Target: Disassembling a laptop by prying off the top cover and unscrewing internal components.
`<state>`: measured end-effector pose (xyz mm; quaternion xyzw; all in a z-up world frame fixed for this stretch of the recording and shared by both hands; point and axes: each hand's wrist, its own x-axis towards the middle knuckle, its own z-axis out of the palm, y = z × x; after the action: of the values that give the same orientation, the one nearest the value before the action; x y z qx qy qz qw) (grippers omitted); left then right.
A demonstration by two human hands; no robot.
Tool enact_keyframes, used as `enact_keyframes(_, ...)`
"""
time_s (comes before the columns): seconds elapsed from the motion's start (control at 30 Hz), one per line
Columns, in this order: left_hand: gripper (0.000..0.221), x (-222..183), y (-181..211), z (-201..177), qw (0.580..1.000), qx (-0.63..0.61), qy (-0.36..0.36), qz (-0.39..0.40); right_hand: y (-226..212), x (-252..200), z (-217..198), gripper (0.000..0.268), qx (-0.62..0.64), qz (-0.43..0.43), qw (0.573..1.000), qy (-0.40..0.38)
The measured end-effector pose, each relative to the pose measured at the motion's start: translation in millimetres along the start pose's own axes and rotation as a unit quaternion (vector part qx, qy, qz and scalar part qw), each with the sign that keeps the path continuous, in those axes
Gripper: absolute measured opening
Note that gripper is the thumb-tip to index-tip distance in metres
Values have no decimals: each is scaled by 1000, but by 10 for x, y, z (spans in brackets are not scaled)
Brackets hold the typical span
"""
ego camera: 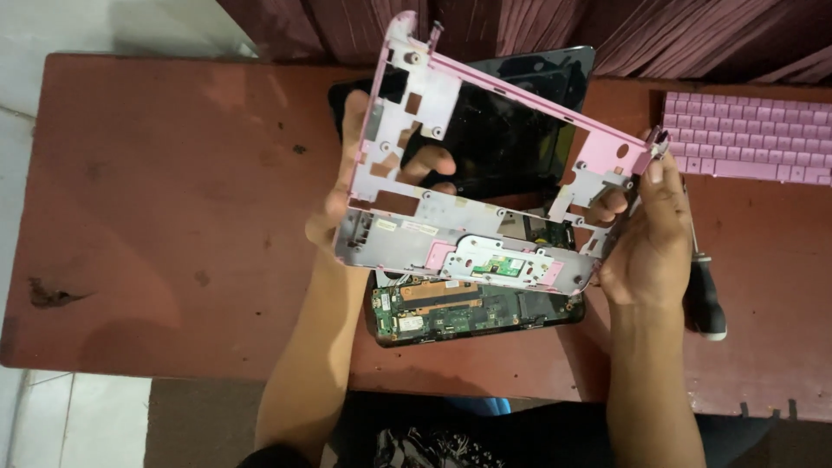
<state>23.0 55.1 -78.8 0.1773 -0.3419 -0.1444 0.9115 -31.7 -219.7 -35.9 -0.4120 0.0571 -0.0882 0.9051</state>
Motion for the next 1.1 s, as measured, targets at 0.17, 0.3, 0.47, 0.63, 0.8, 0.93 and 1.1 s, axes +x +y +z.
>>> enact_keyframes(0.17, 80, -7, 11, -38, 1000, -21, 5, 1, -7, -28, 20, 10, -8, 13, 1000, 3)
enact_keyframes(0.3, 81, -26, -14, -52, 999, -26, 27, 12, -17, -30, 5, 10, 17, 21, 999, -25)
enact_keyframes(0.47, 79, -13, -6, -27, 999, -48, 10, 15, -24, -22, -45, 8, 21, 34, 999, -20)
enact_keyframes(0.63, 79, -31, 1, -50, 999, -42, 2, 9, -26, -18, -75, 16, 24, 29, 999, -39)
enact_keyframes(0.8, 82, -62, 22, -77, 998, -52, 33, 9, -27, -28, -83, 15, 49, 35, 997, -43)
enact_keyframes(0.93, 76, -82, 36, -146, 997, -75, 10, 2, -1, -7, -150, 15, 80, 33, 994, -65)
enact_keyframes(1.1, 75, -93, 62, -191, 997, -73, 4, -4, -2, -16, -160, 18, 96, 46, 992, -74)
